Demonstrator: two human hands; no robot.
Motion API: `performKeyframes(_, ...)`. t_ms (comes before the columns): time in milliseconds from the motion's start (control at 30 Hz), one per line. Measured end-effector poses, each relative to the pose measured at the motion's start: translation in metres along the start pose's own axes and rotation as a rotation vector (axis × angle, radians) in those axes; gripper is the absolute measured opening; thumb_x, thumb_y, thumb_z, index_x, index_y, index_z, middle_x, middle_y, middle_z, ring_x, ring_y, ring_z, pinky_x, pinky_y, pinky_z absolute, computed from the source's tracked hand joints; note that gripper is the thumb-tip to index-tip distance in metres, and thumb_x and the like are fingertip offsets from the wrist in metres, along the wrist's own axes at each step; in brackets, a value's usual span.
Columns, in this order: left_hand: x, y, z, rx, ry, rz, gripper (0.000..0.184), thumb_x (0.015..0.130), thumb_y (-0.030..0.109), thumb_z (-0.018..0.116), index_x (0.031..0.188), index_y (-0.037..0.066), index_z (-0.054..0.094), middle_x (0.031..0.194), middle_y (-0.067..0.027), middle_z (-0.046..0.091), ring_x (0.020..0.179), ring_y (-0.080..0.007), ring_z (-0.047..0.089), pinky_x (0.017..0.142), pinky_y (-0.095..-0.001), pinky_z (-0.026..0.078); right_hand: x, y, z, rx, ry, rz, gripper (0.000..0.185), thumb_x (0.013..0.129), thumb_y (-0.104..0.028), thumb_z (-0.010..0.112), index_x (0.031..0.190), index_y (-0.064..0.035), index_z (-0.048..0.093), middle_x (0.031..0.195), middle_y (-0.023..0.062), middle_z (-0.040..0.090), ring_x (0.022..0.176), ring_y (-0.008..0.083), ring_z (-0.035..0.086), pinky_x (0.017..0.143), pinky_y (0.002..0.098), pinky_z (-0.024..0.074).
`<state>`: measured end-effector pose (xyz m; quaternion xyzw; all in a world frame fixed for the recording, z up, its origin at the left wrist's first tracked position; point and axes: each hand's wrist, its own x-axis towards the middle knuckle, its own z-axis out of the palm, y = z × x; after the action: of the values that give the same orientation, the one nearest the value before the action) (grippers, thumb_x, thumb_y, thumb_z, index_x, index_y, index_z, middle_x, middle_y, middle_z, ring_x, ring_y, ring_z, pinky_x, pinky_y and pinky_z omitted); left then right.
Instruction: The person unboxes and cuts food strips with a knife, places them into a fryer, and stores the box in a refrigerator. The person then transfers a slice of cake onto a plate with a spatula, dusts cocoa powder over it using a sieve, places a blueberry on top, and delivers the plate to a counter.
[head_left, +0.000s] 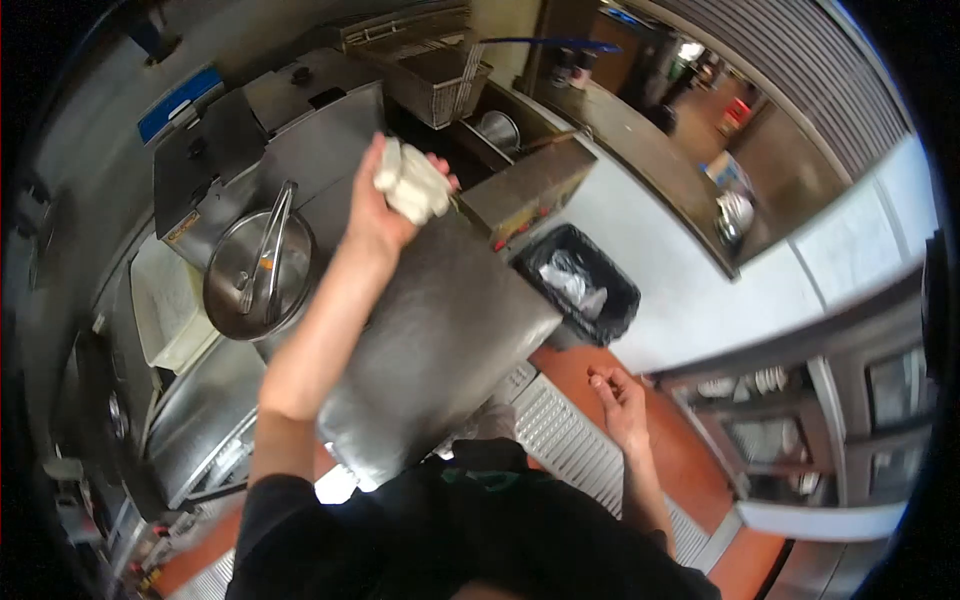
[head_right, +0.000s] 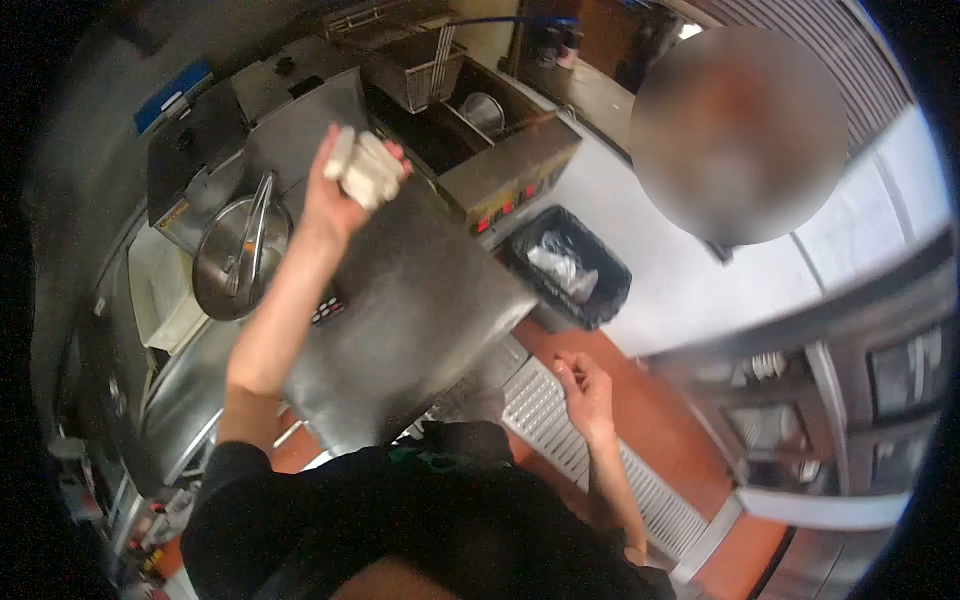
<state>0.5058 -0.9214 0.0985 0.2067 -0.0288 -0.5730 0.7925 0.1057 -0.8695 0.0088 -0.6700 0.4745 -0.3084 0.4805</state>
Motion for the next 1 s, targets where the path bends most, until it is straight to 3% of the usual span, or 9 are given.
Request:
performKeyframes(300,0.263,0.080,0.079,0.236,0.142,0.399,0.071,0.086,0.055,0.053,0.132,0.005,0.033,0.119,-0.0205,0.043,0.110,-0.0360,0.048,0.090,-0.0556,0.045,0.170,-0.023,-0.073,-0.073,-0.128,-0.039,0.019,0.091,-0.012,0.055,0.105,0.0004,0.061,0.091,0.0038,0.064,0.080,0.0092,0.057,0.070,0.0231,0.0457)
performKeyframes(400,0.273,0.074,0.092,0.245,0.340,0.481,0.082,0.082,0.062,0.052,0.140,0.007,0.032,0.137,-0.0147,0.040,0.122,-0.0289,0.041,0.105,-0.0423,0.025,0.209,-0.024,-0.080,-0.104,-0.167,-0.052,0.020,0.092,-0.014,0.054,0.104,0.0002,0.061,0.091,0.0044,0.064,0.080,0.0099,0.058,0.070,0.0241,0.0466)
performKeyframes(500,0.238,0.078,0.077,0.609,0.560,0.577,0.078,0.081,0.053,0.060,0.135,0.001,0.037,0.136,-0.0142,0.042,0.116,-0.0240,0.046,0.100,-0.0365,0.030,0.270,-0.025,-0.077,0.041,-0.253,-0.011,0.023,0.091,-0.018,0.055,0.101,0.0017,0.061,0.089,0.0069,0.064,0.080,0.0139,0.060,0.069,0.0264,0.0479)
performKeyframes(633,0.096,0.058,0.051,0.911,0.698,0.850,0.048,0.083,0.040,0.066,0.108,0.000,0.056,0.095,-0.0078,0.058,0.093,-0.0200,0.053,0.084,-0.0347,0.041,0.363,-0.086,-0.042,0.611,-0.599,0.135,0.052,0.096,-0.045,0.039,0.114,0.0006,0.056,0.102,0.0131,0.064,0.084,0.0186,0.062,0.073,0.0344,0.0501)
performKeyframes(700,0.030,0.055,-0.007,1.013,0.837,0.997,0.042,0.082,0.032,0.067,0.106,-0.001,0.059,0.097,-0.0083,0.062,0.084,-0.0163,0.056,0.077,-0.0296,0.043,0.438,-0.124,-0.017,0.932,-1.144,0.182,0.067,0.092,-0.052,0.042,0.130,0.0030,0.042,0.125,0.0202,0.052,0.105,0.0225,0.058,0.074,0.0380,0.0510)
performKeyframes(800,-0.056,0.035,-0.082,1.184,1.194,1.226,0.022,0.083,0.021,0.066,0.086,-0.001,0.066,0.073,-0.0050,0.066,0.065,-0.0106,0.057,0.061,-0.0239,0.045,0.488,-0.199,0.038,1.188,-1.368,0.388,0.071,0.096,-0.032,0.043,0.144,0.0016,0.004,0.141,0.0191,0.034,0.111,0.0243,0.050,0.078,0.0363,0.0483)
performKeyframes(867,-0.101,0.002,-0.117,1.466,1.472,1.013,0.015,0.084,0.018,0.063,0.084,0.004,0.065,0.067,-0.0084,0.064,0.060,-0.0149,0.061,0.061,-0.0269,0.046,0.509,-0.225,0.075,1.444,-1.371,0.739,0.066,0.096,-0.018,0.039,0.144,-0.0013,-0.004,0.140,0.0178,0.034,0.107,0.0240,0.048,0.074,0.0373,0.0455)
performKeyframes(900,-0.116,-0.018,-0.136,1.674,1.487,0.886,0.011,0.082,0.017,0.063,0.085,0.007,0.066,0.069,-0.0089,0.064,0.062,-0.0206,0.061,0.061,-0.0294,0.047,0.507,-0.241,0.085,1.424,-1.236,0.840,0.063,0.095,-0.007,0.037,0.145,-0.0025,-0.002,0.117,0.0140,0.047,0.083,0.0197,0.050,0.064,0.0333,0.0438)
performKeyframes(1000,-0.136,-0.064,-0.170,2.100,1.346,0.651,0.025,0.076,0.013,0.064,0.101,0.008,0.062,0.100,-0.0139,0.058,0.098,-0.0299,0.053,0.084,-0.0395,0.043,0.507,-0.226,0.091,1.525,-1.371,0.922,0.065,0.092,-0.001,0.037,0.145,-0.0020,-0.001,0.091,0.0075,0.046,0.065,0.0155,0.045,0.055,0.0285,0.0407)
